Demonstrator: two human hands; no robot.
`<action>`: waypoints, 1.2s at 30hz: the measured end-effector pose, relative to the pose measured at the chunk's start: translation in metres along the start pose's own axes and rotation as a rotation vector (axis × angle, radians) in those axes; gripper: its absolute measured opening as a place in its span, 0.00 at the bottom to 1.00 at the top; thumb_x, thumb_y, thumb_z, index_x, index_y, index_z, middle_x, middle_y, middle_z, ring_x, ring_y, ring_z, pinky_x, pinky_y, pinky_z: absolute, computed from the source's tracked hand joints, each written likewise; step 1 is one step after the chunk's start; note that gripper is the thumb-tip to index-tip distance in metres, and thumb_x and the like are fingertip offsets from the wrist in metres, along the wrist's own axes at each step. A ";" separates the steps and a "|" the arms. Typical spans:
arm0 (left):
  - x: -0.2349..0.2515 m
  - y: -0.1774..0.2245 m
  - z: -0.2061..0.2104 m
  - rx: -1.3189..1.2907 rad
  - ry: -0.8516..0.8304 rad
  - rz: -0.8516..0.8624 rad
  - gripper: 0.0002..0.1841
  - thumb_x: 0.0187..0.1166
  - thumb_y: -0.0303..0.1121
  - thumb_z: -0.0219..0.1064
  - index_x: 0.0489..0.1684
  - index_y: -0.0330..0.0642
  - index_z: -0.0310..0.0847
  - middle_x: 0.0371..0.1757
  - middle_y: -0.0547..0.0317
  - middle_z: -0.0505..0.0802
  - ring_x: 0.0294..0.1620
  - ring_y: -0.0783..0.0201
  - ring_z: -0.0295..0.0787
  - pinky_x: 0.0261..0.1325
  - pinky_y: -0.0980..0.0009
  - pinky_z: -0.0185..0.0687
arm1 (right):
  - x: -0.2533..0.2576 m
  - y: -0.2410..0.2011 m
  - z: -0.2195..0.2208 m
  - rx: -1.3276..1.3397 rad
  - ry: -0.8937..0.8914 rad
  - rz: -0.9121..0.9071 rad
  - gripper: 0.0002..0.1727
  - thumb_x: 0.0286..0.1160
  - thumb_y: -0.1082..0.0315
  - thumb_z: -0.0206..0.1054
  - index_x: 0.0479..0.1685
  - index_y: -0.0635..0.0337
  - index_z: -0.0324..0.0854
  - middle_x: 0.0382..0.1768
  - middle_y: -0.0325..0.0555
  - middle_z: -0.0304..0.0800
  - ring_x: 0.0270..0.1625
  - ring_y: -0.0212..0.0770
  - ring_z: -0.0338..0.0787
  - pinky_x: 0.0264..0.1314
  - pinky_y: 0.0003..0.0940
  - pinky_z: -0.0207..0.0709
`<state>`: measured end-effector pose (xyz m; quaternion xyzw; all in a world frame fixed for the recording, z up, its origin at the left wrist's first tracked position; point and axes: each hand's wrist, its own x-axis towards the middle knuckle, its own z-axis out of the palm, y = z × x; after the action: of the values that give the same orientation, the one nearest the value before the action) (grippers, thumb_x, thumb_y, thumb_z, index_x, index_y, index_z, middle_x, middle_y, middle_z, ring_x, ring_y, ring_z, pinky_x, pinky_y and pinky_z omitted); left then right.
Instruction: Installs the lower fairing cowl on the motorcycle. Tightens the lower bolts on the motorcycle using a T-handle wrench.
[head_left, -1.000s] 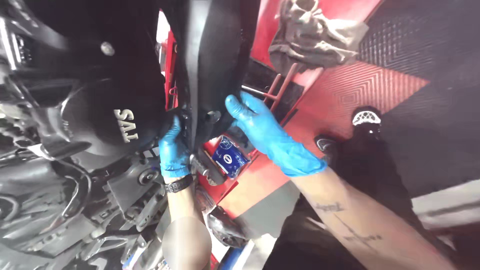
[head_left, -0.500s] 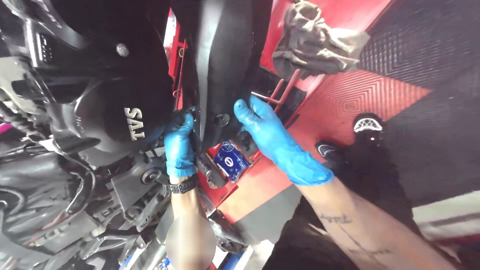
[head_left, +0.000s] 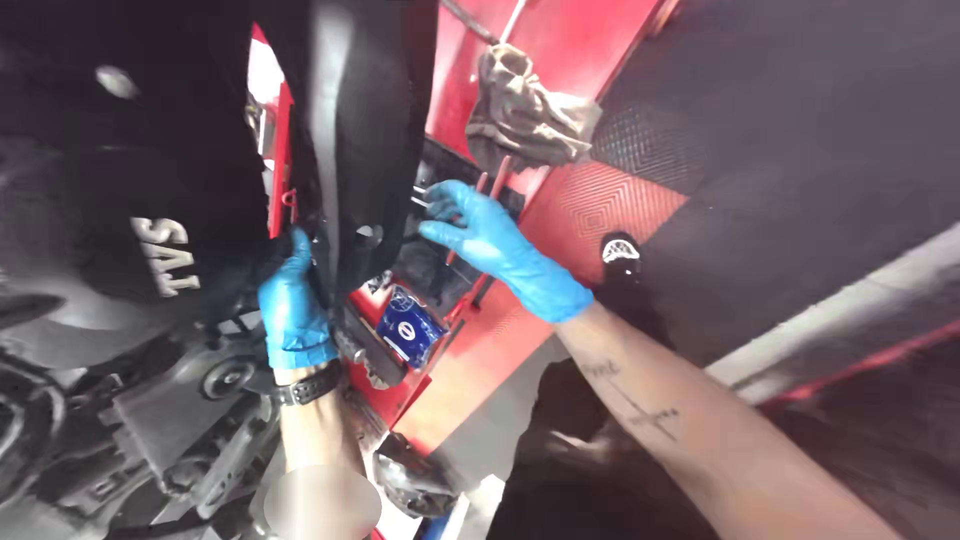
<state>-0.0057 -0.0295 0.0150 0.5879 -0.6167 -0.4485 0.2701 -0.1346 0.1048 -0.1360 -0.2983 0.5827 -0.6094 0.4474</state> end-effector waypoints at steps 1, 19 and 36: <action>-0.002 0.000 0.000 0.035 0.016 0.019 0.12 0.91 0.37 0.58 0.54 0.40 0.84 0.39 0.58 0.94 0.41 0.66 0.93 0.47 0.65 0.92 | 0.005 0.017 -0.004 -0.296 0.041 0.006 0.23 0.75 0.65 0.74 0.69 0.60 0.80 0.59 0.57 0.88 0.61 0.55 0.88 0.62 0.54 0.82; 0.002 -0.003 -0.007 0.075 -0.114 0.134 0.15 0.94 0.37 0.51 0.61 0.36 0.79 0.51 0.51 0.94 0.55 0.58 0.92 0.63 0.56 0.89 | 0.070 0.058 -0.020 -1.109 0.099 0.027 0.11 0.80 0.81 0.53 0.49 0.79 0.81 0.50 0.71 0.86 0.56 0.67 0.87 0.57 0.59 0.78; -0.002 -0.001 -0.009 -0.228 -0.001 -0.064 0.10 0.87 0.25 0.57 0.58 0.34 0.81 0.44 0.50 0.94 0.46 0.59 0.94 0.51 0.59 0.92 | 0.049 0.039 0.018 -0.577 -0.394 0.335 0.12 0.74 0.60 0.67 0.38 0.60 0.85 0.34 0.57 0.88 0.41 0.58 0.89 0.42 0.64 0.77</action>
<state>0.0032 -0.0300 0.0188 0.5724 -0.5429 -0.5245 0.3202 -0.1320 0.0562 -0.1798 -0.4240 0.6739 -0.2698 0.5416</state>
